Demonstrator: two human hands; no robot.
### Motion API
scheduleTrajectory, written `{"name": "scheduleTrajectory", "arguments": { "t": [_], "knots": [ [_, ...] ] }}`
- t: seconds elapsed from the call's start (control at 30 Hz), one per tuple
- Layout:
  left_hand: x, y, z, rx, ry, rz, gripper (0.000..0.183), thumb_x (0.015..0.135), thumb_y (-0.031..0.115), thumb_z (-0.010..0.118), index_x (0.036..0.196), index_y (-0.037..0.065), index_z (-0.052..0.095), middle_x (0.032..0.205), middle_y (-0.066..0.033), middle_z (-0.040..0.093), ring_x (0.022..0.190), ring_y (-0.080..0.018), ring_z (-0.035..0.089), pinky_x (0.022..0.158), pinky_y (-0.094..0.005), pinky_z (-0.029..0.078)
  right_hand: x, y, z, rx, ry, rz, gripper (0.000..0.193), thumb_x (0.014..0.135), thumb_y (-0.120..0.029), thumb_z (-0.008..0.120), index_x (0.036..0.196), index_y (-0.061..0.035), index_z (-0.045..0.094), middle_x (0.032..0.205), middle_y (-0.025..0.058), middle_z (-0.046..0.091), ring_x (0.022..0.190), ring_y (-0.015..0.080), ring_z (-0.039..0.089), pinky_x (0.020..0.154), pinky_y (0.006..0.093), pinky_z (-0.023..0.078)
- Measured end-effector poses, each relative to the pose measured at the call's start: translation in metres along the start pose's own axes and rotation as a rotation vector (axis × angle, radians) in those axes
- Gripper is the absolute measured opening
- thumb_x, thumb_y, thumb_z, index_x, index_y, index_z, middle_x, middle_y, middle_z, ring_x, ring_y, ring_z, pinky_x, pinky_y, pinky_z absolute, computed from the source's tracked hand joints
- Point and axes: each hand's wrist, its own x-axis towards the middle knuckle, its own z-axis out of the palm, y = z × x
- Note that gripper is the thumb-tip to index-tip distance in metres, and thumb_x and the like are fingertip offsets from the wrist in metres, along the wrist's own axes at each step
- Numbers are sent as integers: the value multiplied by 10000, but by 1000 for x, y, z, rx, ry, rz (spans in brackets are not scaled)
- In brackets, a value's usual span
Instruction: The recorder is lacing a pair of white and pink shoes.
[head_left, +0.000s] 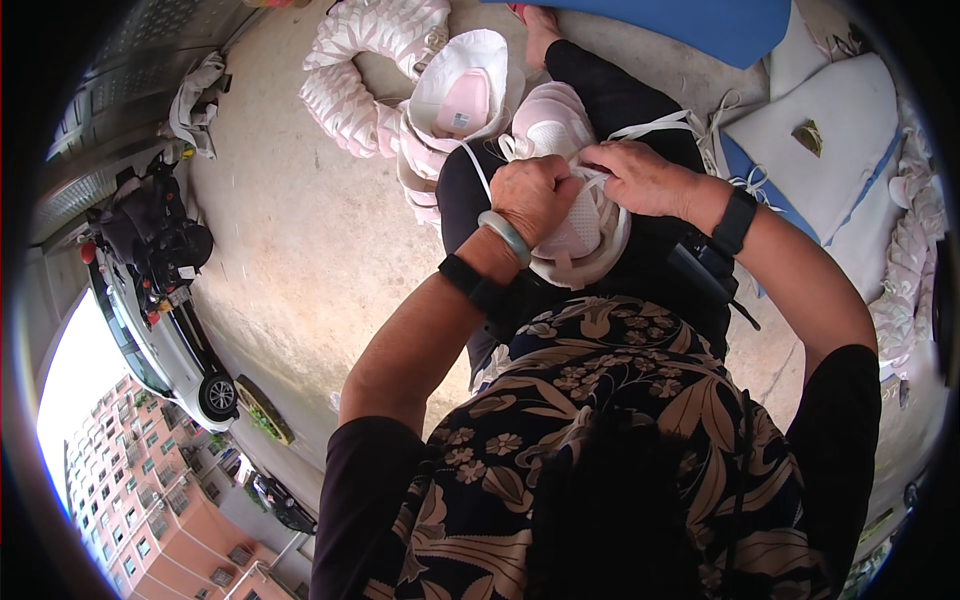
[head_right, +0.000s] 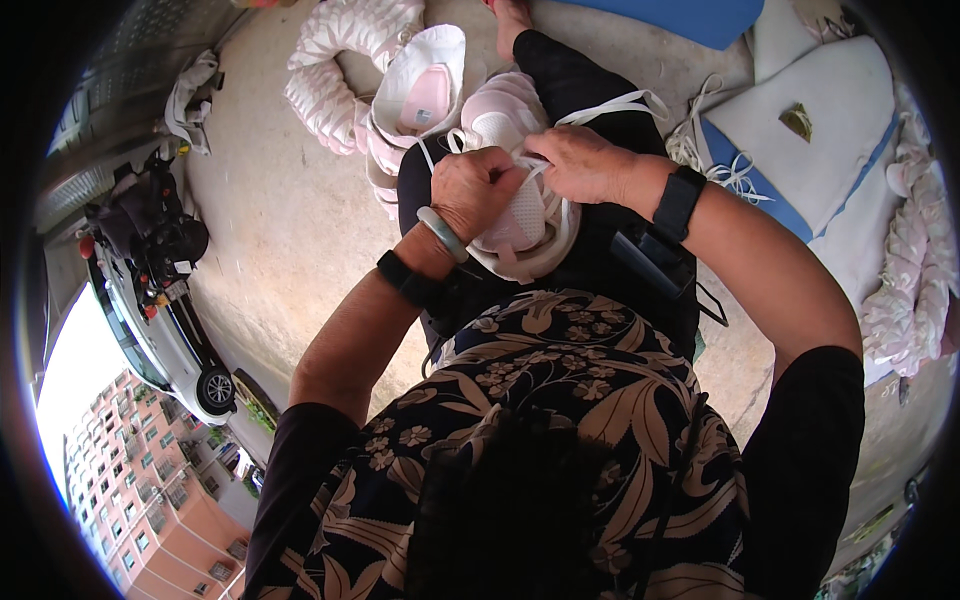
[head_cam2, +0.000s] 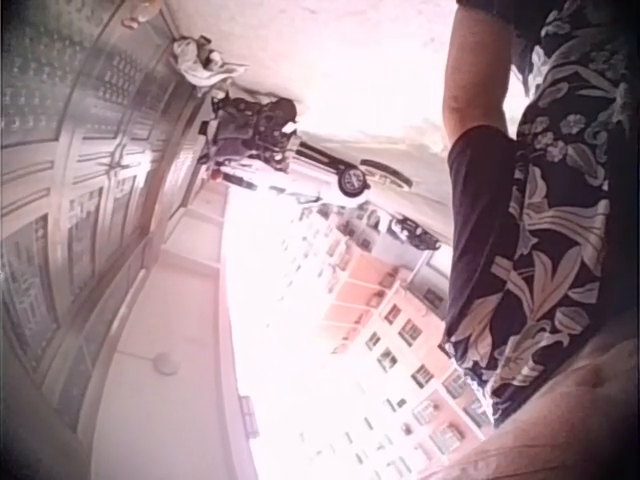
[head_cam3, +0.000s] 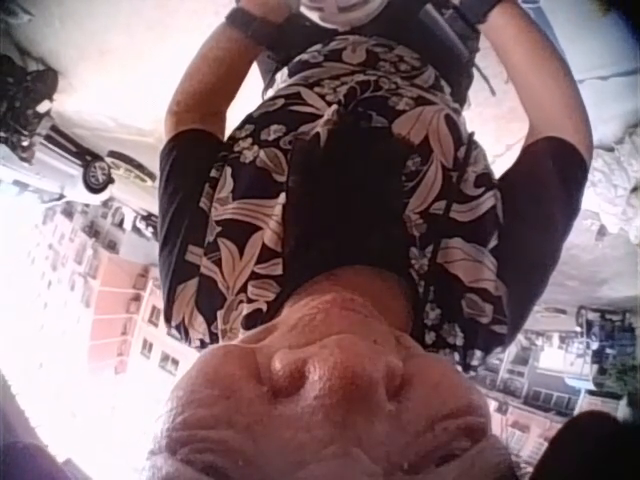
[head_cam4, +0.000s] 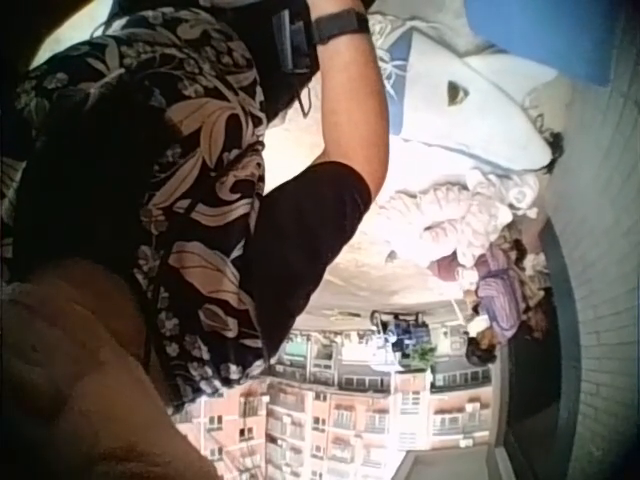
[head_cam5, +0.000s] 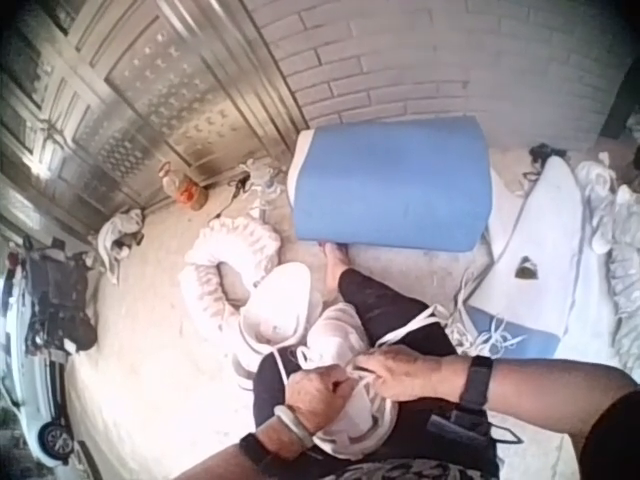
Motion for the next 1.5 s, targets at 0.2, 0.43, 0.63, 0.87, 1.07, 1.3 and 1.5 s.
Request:
{"name": "scheduleTrajectory", "arguments": {
  "t": [0.2, 0.43, 0.63, 0.87, 1.07, 1.3, 1.5],
  "knots": [
    [4, 10, 0, 106, -30, -42, 161, 721, 244, 621, 689, 87, 606, 632, -116, 611, 620, -307, 608, 585, -396, 481, -7, 1, 9, 94, 182, -41, 202, 682, -23, 469, 870, 16, 530, 833, 221, 582, 868, 381, 551, 785, 430, 436],
    [2, 7, 1, 163, -48, 17, 171, 735, 247, 606, 684, 85, 584, 633, -119, 605, 615, -306, 603, 570, -402, 477, -5, 6, 8, 72, 171, -87, 269, 668, -8, 471, 919, -2, 567, 874, 213, 592, 886, 377, 551, 799, 418, 439],
    [3, 10, 5, 287, -46, 148, 166, 775, 234, 560, 729, 74, 559, 639, -115, 601, 603, -290, 610, 530, -393, 483, -2, 12, 11, 102, 205, -118, 291, 663, -2, 475, 931, -22, 588, 853, 211, 602, 852, 377, 566, 770, 408, 453],
    [4, 18, 3, 316, -31, 131, 125, 775, 162, 517, 782, 39, 535, 734, -130, 607, 627, -318, 617, 517, -408, 488, -16, -4, 17, 144, 306, 139, 300, 682, -158, 586, 945, -16, 565, 776, 181, 605, 745, 352, 592, 681, 395, 468],
    [-56, 10, -43, 13, 268, 107, 63, 730, 78, 541, 731, 30, 500, 748, -160, 567, 600, -345, 576, 521, -410, 478, -49, -26, 26, 58, 483, 13, 305, 739, -156, 658, 958, 9, 526, 818, 138, 592, 740, 257, 600, 682, 315, 471],
    [-261, -190, -82, 348, 357, -766, 176, 747, 138, 510, 611, 33, 476, 603, -207, 537, 591, -400, 535, 530, -473, 422, -48, -14, 33, 307, 547, 117, 171, 820, -136, 564, 897, 15, 586, 782, 149, 619, 682, 263, 618, 626, 324, 483],
    [-326, -212, -75, 196, 352, -1200, 244, 794, 216, 522, 662, 17, 572, 546, -171, 575, 463, -288, 589, 514, -395, 479, -20, -8, 13, 343, 310, 529, 199, 882, -215, 493, 950, -35, 546, 758, 74, 583, 592, 143, 604, 450, 286, 498]
  ]
}}
